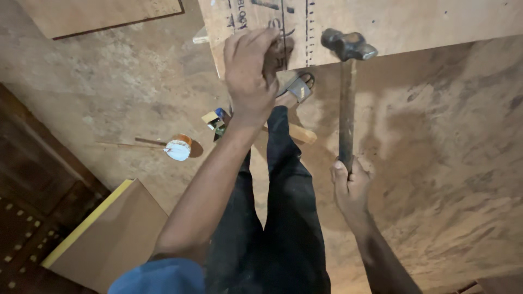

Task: The person hammers nails into a wooden board using a hammer. They repeatedly pick up nails and strike them into the wood while sitting on the floor.

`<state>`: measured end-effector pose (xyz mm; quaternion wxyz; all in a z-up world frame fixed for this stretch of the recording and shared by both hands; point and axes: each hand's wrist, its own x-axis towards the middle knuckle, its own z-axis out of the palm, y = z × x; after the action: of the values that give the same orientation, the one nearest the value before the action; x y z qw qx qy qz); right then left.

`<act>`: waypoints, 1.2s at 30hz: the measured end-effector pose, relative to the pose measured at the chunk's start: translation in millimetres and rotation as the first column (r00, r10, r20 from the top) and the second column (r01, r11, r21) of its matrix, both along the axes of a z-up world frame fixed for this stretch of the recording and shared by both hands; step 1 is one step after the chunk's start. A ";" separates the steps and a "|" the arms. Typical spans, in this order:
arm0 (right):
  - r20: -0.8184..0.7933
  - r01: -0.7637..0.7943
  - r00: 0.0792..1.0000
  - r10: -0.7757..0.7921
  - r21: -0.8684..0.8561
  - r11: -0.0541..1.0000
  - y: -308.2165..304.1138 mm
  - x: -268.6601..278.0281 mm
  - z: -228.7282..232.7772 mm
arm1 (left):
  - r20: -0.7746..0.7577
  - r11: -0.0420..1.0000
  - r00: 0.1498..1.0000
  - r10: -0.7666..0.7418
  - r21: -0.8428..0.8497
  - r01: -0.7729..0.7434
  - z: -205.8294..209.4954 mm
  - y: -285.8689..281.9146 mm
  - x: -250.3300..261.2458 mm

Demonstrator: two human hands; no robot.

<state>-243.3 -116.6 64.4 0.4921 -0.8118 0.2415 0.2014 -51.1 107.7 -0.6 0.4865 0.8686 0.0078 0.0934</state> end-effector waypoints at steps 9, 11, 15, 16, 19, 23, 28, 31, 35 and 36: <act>0.008 -0.224 0.973 0.229 -0.171 0.959 -0.1 25.9 20.7 | 0.047 1.000 0.998 0.030 -0.005 -0.030 -1.2 -2.4 0.3; 0.077 -0.255 0.958 0.275 -0.202 0.946 1.2 28.9 27.0 | 0.066 1.000 0.998 0.013 0.002 -0.013 -2.3 -1.3 -0.1; 0.074 -0.256 0.955 0.287 -0.286 0.923 2.6 28.5 33.5 | 0.066 0.998 0.998 -0.015 0.056 0.011 -3.0 2.2 -1.0; 0.041 -0.261 0.957 0.288 -0.319 0.911 4.5 27.3 33.9 | 0.054 1.000 0.998 -0.015 0.023 0.013 -2.0 2.2 -2.4; -0.161 -0.307 0.951 0.264 -0.384 0.871 5.7 27.8 31.0 | 0.071 0.999 0.997 -0.005 -0.037 0.008 -1.1 1.7 1.9; -0.170 -0.204 0.972 0.163 -0.260 0.944 -17.2 -1.8 29.8 | 0.092 0.999 0.996 -0.002 -0.039 0.005 -0.2 5.1 1.5; -0.061 -0.275 0.961 0.268 -0.264 0.924 -27.6 -21.5 -2.7 | 0.052 0.992 0.998 0.046 -0.118 -0.039 -1.8 7.4 -6.3; -0.094 -0.317 0.947 0.306 -0.412 0.854 -27.0 -6.3 -10.0 | 0.027 0.987 0.998 0.064 -0.152 -0.059 1.3 7.8 -5.0; 0.293 -0.062 0.955 0.047 0.044 0.997 -23.3 -19.3 1.0 | 0.033 0.992 0.996 0.079 -0.097 -0.075 -4.5 10.2 -3.5; 0.175 -0.179 0.963 0.204 -0.145 0.973 -21.6 -20.5 4.6 | 0.028 0.994 0.997 0.078 -0.074 -0.076 -3.5 9.9 -9.4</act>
<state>-263.8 -138.2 68.9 0.4379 -0.8766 0.1263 0.1542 -60.5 117.6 -4.2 0.5138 0.8480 0.0372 0.1249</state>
